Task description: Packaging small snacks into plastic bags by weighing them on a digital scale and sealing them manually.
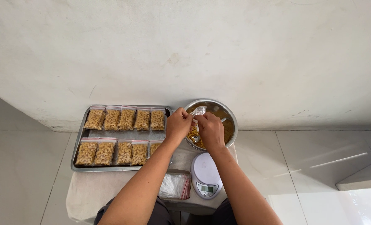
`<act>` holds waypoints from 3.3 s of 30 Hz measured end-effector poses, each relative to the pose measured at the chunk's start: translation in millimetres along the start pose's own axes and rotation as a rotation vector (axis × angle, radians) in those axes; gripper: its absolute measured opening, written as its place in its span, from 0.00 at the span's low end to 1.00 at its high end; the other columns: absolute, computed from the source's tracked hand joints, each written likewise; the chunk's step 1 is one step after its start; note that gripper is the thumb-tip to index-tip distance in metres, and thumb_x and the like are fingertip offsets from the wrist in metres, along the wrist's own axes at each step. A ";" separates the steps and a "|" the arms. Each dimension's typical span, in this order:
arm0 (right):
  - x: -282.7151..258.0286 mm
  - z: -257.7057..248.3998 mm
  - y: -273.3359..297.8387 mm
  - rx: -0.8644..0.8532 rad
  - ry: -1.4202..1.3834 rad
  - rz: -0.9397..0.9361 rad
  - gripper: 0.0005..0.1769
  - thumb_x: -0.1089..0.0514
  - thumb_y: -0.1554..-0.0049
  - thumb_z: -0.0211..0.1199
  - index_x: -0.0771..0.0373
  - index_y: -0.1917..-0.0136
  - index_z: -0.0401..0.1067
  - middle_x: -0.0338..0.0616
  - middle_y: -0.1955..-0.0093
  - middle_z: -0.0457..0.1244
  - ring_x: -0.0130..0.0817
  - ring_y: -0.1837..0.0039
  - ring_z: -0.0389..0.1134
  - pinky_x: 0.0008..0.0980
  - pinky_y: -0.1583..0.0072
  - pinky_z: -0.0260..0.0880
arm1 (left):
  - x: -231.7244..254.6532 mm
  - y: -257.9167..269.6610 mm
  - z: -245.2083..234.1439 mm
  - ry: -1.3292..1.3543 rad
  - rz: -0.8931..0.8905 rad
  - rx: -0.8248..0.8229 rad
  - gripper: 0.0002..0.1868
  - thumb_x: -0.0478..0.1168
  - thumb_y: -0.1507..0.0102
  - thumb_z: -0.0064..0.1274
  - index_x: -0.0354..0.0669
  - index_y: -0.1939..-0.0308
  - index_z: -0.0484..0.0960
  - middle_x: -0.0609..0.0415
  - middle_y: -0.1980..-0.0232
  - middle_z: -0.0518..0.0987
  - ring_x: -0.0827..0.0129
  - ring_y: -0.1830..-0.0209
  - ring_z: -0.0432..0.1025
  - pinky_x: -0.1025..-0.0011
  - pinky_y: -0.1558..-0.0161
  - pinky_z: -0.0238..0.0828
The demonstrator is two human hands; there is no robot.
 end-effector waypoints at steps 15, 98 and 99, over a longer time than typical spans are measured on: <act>34.7 -11.2 6.7 0.021 -0.413 0.412 0.05 0.53 0.54 0.77 0.49 0.61 0.84 0.37 0.63 0.72 0.36 0.60 0.74 0.31 0.58 0.72 | -1.2 3.5 8.8 -0.277 0.458 -0.164 0.21 0.40 0.47 0.58 0.58 0.49 0.81 0.58 0.59 0.86 0.54 0.55 0.80 0.59 0.55 0.76; 133.6 -38.0 18.9 -0.544 0.115 0.338 0.11 0.47 0.49 0.58 0.40 0.58 0.82 0.32 0.59 0.73 0.42 0.46 0.74 0.41 0.34 0.52 | -45.7 -39.0 35.8 -0.546 0.582 -0.278 0.27 0.61 0.37 0.57 0.51 0.40 0.77 0.53 0.45 0.84 0.57 0.35 0.71 0.54 0.32 0.63; 136.2 -41.3 20.5 -0.503 0.122 0.335 0.10 0.45 0.49 0.59 0.40 0.58 0.81 0.32 0.59 0.73 0.41 0.47 0.74 0.41 0.34 0.52 | -49.9 -39.4 41.6 -0.579 0.604 -0.299 0.26 0.61 0.36 0.57 0.51 0.42 0.78 0.54 0.46 0.84 0.57 0.36 0.71 0.55 0.33 0.64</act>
Point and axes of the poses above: each hand's wrist, its own y-axis away from the middle knuckle, its own z-axis out of the palm, x = y × z, the point moved 4 cm from there along -y, towards the middle knuckle
